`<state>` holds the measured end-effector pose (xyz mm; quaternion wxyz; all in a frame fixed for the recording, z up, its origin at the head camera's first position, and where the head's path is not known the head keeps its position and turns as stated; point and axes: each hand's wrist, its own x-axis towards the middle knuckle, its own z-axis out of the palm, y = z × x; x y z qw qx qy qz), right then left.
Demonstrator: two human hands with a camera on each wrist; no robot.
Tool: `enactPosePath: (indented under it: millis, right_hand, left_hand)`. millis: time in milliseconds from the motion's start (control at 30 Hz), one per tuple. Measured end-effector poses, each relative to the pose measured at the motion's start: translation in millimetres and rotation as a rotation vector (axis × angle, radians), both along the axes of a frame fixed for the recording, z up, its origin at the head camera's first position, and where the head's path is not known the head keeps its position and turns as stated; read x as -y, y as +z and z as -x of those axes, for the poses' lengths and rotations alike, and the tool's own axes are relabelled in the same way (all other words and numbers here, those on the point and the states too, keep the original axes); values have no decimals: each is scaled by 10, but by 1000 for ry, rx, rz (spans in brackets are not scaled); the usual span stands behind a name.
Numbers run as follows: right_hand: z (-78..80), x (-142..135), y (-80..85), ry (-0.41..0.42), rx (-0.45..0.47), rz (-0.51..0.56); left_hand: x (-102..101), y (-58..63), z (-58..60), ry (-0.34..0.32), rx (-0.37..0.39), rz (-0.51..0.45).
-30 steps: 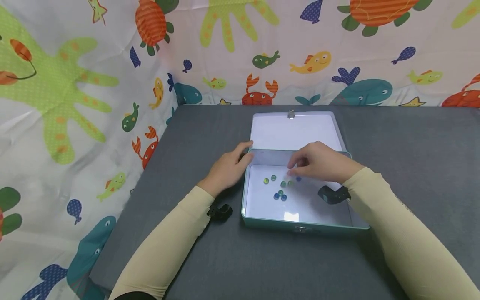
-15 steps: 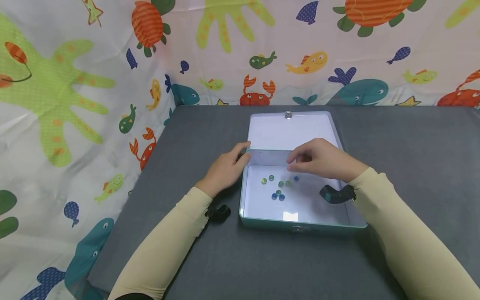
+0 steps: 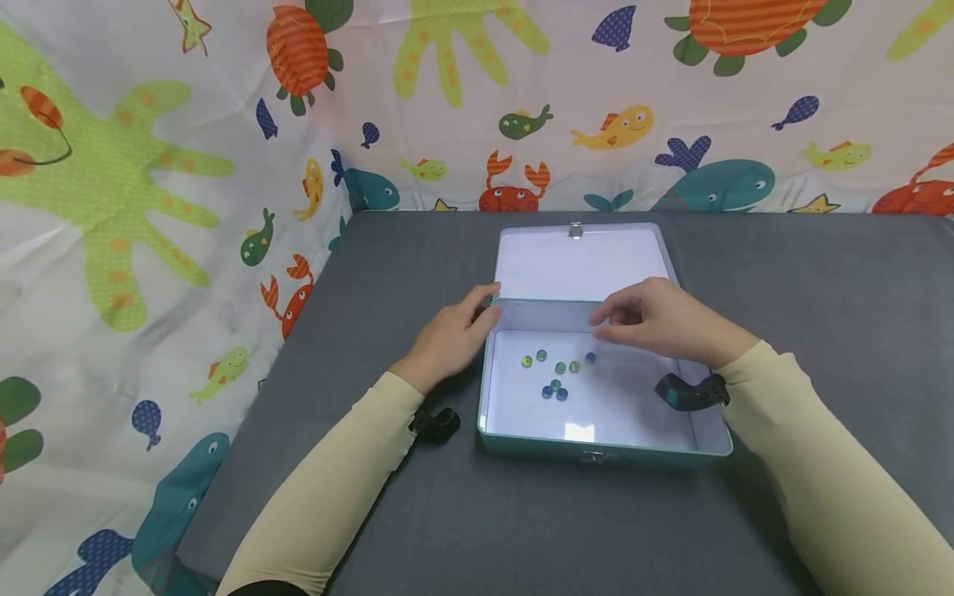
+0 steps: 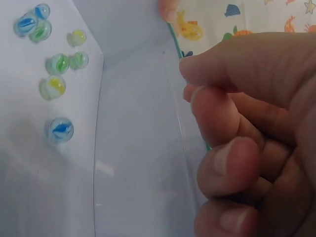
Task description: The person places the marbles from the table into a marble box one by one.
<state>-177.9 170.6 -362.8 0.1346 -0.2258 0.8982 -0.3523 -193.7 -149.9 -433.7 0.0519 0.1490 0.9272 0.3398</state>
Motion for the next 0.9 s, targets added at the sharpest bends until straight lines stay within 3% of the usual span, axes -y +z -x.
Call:
enactPosePath:
  millis: [900]
  right_hand:
    - [-192, -531, 102, -122, -27, -39]
  left_hand:
    - [-28, 13, -21, 17, -15, 6]
